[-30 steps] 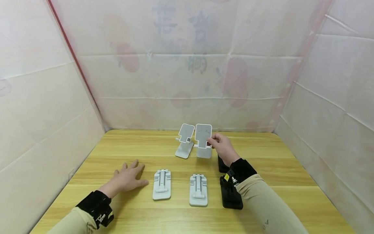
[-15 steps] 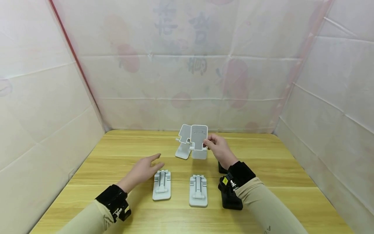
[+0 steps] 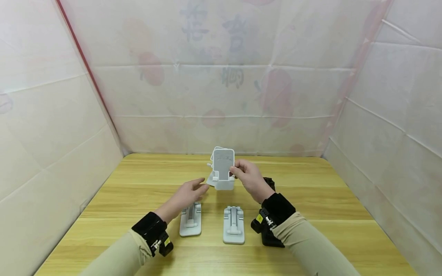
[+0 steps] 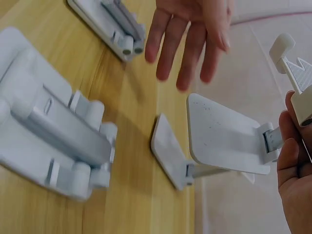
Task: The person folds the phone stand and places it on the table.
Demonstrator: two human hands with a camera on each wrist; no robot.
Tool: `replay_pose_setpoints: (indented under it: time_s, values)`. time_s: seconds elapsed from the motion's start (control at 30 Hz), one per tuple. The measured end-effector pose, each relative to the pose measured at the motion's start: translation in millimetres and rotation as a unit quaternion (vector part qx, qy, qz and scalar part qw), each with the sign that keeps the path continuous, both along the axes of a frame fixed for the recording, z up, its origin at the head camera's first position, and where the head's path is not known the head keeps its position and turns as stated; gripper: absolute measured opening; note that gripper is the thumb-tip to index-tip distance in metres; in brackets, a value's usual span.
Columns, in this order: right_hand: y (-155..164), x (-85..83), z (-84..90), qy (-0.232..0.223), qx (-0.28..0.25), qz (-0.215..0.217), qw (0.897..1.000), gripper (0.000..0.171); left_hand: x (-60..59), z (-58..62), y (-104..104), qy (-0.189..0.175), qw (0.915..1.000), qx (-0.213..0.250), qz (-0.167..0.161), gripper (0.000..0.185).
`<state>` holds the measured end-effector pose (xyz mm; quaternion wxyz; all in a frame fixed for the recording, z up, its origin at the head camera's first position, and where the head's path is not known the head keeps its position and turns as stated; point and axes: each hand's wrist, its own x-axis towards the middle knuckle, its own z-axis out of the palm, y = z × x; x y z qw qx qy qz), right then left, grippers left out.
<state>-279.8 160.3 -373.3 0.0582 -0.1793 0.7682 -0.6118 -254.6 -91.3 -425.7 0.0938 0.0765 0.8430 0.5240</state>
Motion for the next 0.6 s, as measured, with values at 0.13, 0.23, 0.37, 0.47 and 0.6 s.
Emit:
replay_pose_setpoints:
  time_s: [0.13, 0.23, 0.37, 0.47, 0.6]
  values:
    - [-7.1, 3.8, 1.1, 0.001, -0.003, 0.017, 1.0, 0.024, -0.4, 1.6, 5.4, -0.043, 0.9958, 0.081, -0.005, 0.073]
    - [-11.3, 6.2, 1.9, -0.004, -0.013, 0.034, 0.999, 0.025, -0.9, 1.6, 7.4, -0.057, 0.9897, 0.131, -0.014, 0.066]
    - [-15.8, 9.4, 3.5, -0.014, -0.022, 0.05, 0.998, 0.029, -2.3, 0.9, 8.6, -0.061, 0.9832, 0.171, -0.022, 0.054]
    - [-17.4, 11.6, 5.0, -0.015, -0.019, 0.053, 0.998, 0.032, -2.9, 1.0, 8.5, -0.069, 0.9766, 0.203, -0.018, 0.05]
    - [-18.2, 14.5, 7.7, -0.014, -0.015, 0.053, 0.998, 0.033, -1.9, 1.9, 7.0, -0.079, 0.9676, 0.24, -0.005, 0.047]
